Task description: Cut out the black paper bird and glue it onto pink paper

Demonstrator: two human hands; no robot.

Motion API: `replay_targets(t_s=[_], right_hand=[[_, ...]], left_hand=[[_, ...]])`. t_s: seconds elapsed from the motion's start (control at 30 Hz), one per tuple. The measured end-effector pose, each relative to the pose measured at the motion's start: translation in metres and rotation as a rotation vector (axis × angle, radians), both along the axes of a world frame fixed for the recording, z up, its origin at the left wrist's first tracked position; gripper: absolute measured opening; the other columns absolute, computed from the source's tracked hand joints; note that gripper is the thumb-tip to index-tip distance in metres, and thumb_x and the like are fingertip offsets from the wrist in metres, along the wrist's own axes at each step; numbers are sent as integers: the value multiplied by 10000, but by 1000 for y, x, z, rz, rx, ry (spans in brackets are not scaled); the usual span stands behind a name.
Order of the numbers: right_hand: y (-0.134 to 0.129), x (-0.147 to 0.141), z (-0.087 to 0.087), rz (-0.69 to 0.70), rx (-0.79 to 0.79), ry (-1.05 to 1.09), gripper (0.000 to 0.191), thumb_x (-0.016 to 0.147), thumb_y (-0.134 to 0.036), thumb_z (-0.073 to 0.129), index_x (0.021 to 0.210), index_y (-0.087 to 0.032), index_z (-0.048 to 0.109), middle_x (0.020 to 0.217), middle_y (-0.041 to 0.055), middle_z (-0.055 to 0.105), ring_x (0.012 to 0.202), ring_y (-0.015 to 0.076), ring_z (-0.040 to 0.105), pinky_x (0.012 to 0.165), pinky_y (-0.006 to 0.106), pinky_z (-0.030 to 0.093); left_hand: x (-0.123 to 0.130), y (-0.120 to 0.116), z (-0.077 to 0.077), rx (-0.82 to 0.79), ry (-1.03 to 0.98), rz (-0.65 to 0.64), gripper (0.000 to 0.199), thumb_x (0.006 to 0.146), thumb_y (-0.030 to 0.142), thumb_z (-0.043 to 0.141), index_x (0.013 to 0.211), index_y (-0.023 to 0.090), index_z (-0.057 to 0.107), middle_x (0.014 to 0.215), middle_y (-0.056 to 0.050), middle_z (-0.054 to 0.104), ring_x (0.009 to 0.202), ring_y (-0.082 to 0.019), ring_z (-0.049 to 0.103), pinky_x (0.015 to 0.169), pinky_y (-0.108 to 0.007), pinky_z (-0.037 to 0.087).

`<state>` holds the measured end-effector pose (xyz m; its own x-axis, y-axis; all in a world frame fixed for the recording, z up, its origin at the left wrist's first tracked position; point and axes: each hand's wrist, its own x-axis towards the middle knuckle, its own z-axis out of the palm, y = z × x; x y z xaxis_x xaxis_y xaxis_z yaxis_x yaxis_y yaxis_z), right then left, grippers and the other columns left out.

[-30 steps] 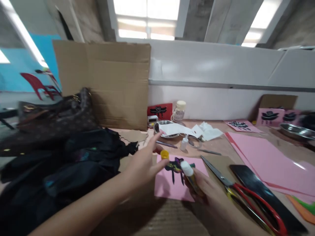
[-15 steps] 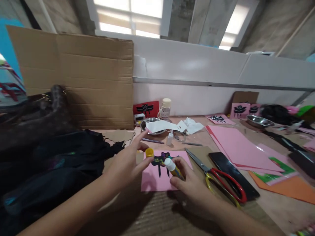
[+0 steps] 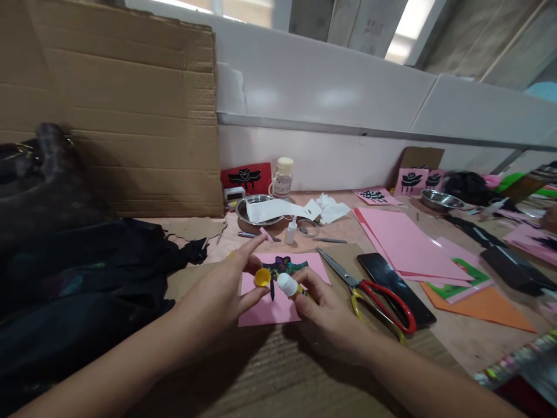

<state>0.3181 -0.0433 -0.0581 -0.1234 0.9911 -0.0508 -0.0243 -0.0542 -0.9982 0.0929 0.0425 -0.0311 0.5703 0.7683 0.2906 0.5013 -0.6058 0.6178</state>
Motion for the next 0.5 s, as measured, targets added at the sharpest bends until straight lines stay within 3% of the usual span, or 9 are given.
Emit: replay_targets(t_s=[0.13, 0.23, 0.33, 0.43, 0.5], right_hand=[[0, 0, -2, 39, -60, 82, 513, 965, -724, 564, 964, -211, 573, 719, -65, 396, 587, 106, 294, 537, 256, 243], [0, 0, -4, 37, -60, 45, 582, 851, -738, 718, 1106, -239, 563, 834, -46, 489, 641, 111, 378, 574, 249, 303], [1, 0, 0, -1, 0, -44, 642, 734, -705, 847, 1091, -257, 557, 961, -11, 566, 803, 160, 500, 702, 280, 400], [2, 0, 5, 19, 103, -133, 523, 895, -743, 654, 980, -228, 616, 955, 26, 576, 891, 199, 518, 776, 315, 415], [3, 0, 7, 58, 136, -170, 559, 976, -750, 499, 901, -212, 629, 908, 33, 555, 855, 196, 501, 755, 319, 404]], left_hand=[[1, 1, -12, 49, -39, -64, 858, 891, 178, 670, 1614, 385, 257, 1097, 22, 741, 965, -192, 743, 906, -335, 573], [-1, 0, -16, 97, -20, -92, 870, 891, 136, 645, 1623, 383, 245, 1126, 7, 731, 978, -199, 729, 928, -350, 574], [-2, -1, -17, 130, 13, -103, 857, 902, 131, 623, 1629, 375, 243, 1155, -19, 727, 995, -222, 726, 954, -387, 570], [0, -1, -14, 166, 16, -104, 840, 903, 127, 623, 1621, 367, 259, 1142, -19, 733, 968, -222, 732, 960, -393, 570], [1, -1, -11, 181, 2, -116, 851, 892, 113, 635, 1617, 358, 261, 1145, -13, 734, 958, -207, 733, 945, -366, 577]])
